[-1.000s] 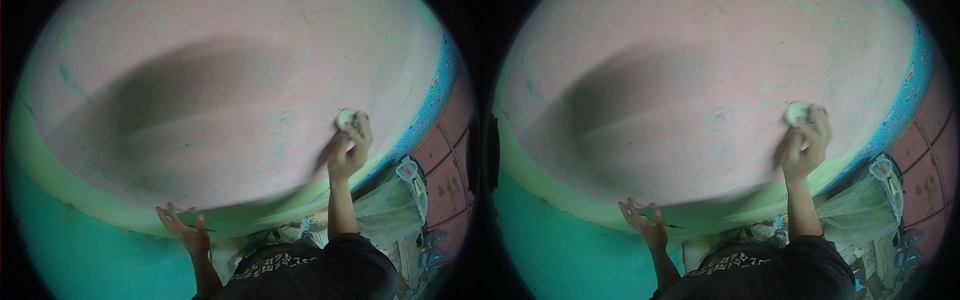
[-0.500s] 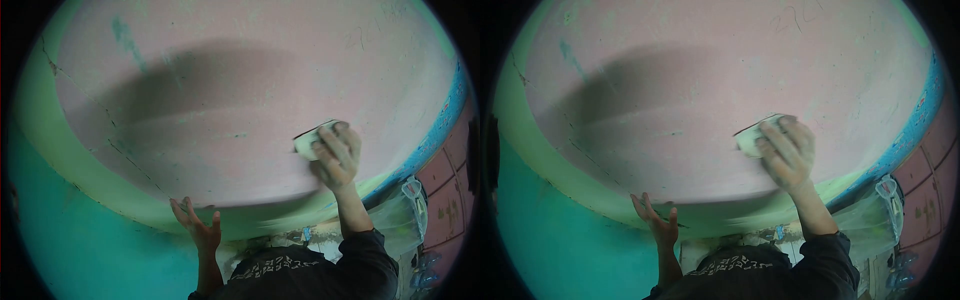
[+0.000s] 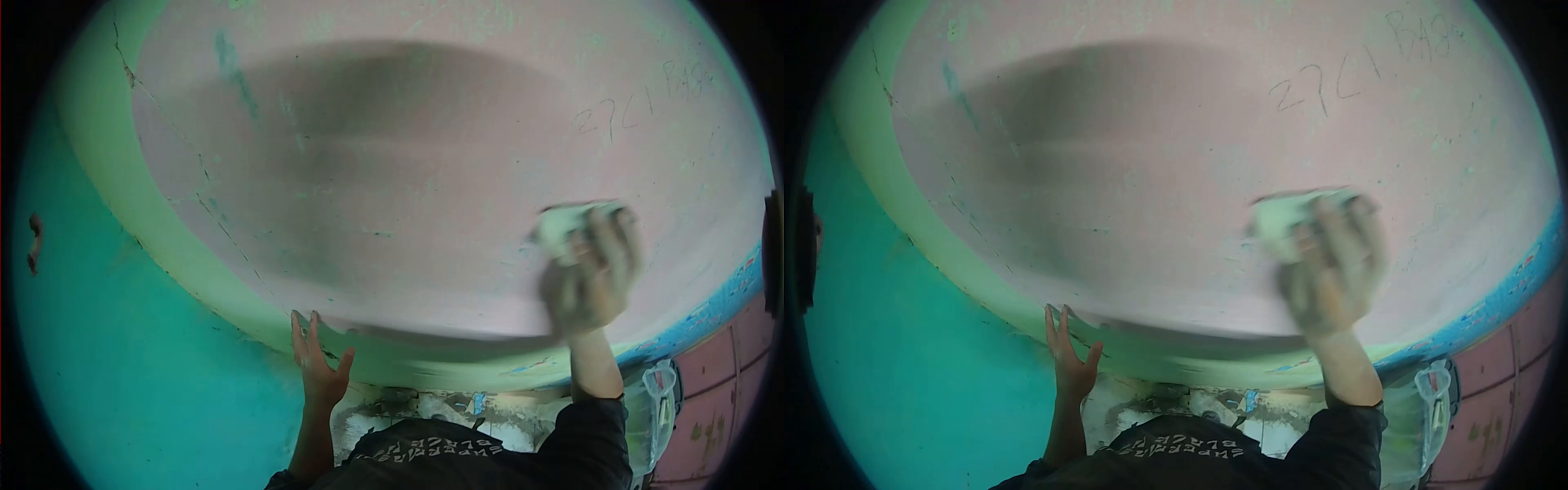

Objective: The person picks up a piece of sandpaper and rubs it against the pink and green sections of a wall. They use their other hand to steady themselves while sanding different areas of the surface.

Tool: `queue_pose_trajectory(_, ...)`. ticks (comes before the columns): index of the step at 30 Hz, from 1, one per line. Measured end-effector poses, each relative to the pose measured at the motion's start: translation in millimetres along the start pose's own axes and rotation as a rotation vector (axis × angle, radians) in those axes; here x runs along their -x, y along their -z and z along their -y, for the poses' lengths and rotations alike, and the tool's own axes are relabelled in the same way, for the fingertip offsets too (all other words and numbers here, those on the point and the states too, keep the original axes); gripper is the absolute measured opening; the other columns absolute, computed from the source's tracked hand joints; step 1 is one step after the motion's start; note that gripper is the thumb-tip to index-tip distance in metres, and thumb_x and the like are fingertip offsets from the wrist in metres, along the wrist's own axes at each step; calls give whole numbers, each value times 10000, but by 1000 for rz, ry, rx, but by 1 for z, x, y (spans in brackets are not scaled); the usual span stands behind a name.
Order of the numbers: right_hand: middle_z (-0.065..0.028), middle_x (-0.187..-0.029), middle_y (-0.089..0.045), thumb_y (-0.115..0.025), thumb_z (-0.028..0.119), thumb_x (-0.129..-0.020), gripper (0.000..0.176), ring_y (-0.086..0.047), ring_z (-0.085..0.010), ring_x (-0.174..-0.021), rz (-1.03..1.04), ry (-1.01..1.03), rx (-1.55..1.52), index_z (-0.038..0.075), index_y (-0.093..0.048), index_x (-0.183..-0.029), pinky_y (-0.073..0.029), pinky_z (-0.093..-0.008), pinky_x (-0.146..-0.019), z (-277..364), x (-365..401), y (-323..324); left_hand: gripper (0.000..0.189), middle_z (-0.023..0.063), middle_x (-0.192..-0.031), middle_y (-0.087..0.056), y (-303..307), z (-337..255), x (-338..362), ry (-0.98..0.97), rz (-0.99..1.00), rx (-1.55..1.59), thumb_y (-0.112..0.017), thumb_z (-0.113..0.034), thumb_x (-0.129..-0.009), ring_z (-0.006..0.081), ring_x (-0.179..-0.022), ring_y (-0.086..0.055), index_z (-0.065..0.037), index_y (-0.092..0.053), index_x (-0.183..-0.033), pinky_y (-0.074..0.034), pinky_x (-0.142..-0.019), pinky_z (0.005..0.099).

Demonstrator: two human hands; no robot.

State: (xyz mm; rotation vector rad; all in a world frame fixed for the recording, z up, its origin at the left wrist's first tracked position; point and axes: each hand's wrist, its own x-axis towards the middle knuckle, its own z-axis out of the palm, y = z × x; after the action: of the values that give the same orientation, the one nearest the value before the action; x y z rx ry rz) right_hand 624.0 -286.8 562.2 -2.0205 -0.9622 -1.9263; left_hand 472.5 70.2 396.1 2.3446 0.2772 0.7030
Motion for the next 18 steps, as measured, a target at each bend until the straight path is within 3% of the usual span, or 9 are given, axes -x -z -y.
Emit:
queue_pose_trajectory(2, -72, -1336, -723, -806, 142, -816, 221, -614, -408, -1308, 163, 128, -180, 109, -747, -1027, -457, -558, -1131, 17, 25, -8, 926, 339, -1706, -118, -1, -6, 10, 44, 15, -34, -792, -331, -895, 523, -1560, -200, -58, -321, -1643, -225, -1228, 627)
queue_pose_trajectory(3, -48, -1335, -722, -805, 179, -832, 231, -606, -392, -1330, 274, 299, -244, 112, -754, -1047, -443, -568, -1146, 24, 17, -5, 923, 343, -1704, -118, -2, -9, 16, 46, 19, -32, -792, -329, -895, 523, -1560, -200, -56, -323, -1642, -224, -1228, 625)
queue_pose_trajectory(4, -60, -1340, -721, -814, 168, -824, 251, -608, -379, -1329, 261, 284, -225, 111, -753, -1061, -449, -558, -1144, 21, 14, -2, 921, 347, -1702, -118, -4, -13, 18, 46, 19, -30, -791, -327, -896, 524, -1559, -199, -55, -325, -1642, -222, -1228, 622)
queue_pose_trajectory(5, -72, -1344, -719, -823, 157, -816, 273, -610, -366, -1329, 247, 269, -204, 110, -751, -1076, -455, -548, -1141, 14, 12, -1, 918, 351, -1700, -118, -7, -17, 20, 43, 16, -27, -791, -326, -897, 525, -1559, -199, -53, -327, -1641, -221, -1228, 620)
queue_pose_trajectory(7, -98, -1367, -707, -842, 127, -791, 306, -622, -351, -1313, -11, 86, 37, 113, -736, -1077, -471, -518, -1133, -8, -8, -1, 915, 361, -1695, -116, -13, -16, 24, -11, -24, -2, -789, -331, -900, 531, -1557, -194, -44, -331, -1638, -217, -1228, 617)
queue_pose_trajectory(9, -113, -1389, -695, -850, 121, -783, 314, -621, -346, -1319, -113, 48, 1, 112, -727, -1072, -465, -515, -1135, -11, -18, -5, 909, 371, -1689, -117, -19, -10, 32, -39, -46, 14, -785, -340, -907, 537, -1556, -190, -35, -333, -1635, -215, -1228, 616)
queue_pose_trajectory(11, -117, -1405, -684, -846, 117, -786, 297, -595, -344, -1354, 27, 106, -90, 104, -724, -1056, -464, -529, -1139, 5, -2, -12, 901, 379, -1684, -121, -23, -6, 34, -57, -58, 31, -778, -351, -917, 544, -1554, -186, -26, -335, -1631, -216, -1226, 615)
queue_pose_trajectory(13, -120, -1397, -687, -832, 96, -794, 261, -601, -352, -1343, 344, 361, -300, 94, -715, -1027, -467, -533, -1143, 36, 5, -2, 888, 354, -1699, -98, -23, -9, 34, -48, -49, 22, -773, -300, -931, 524, -1565, -178, -29, -308, -1637, -235, -1235, 602)
queue_pose_trajectory(18, -152, -1352, -699, -774, 5, -824, 264, -650, -358, -1275, 81, 318, -52, 74, -681, -1061, -522, -506, -1084, -14, -32, -18, 884, 349, -1696, -108, -20, 0, 35, -75, -129, 21, -770, -342, -946, 521, -1565, -182, -31, -309, -1634, -244, -1231, 611)
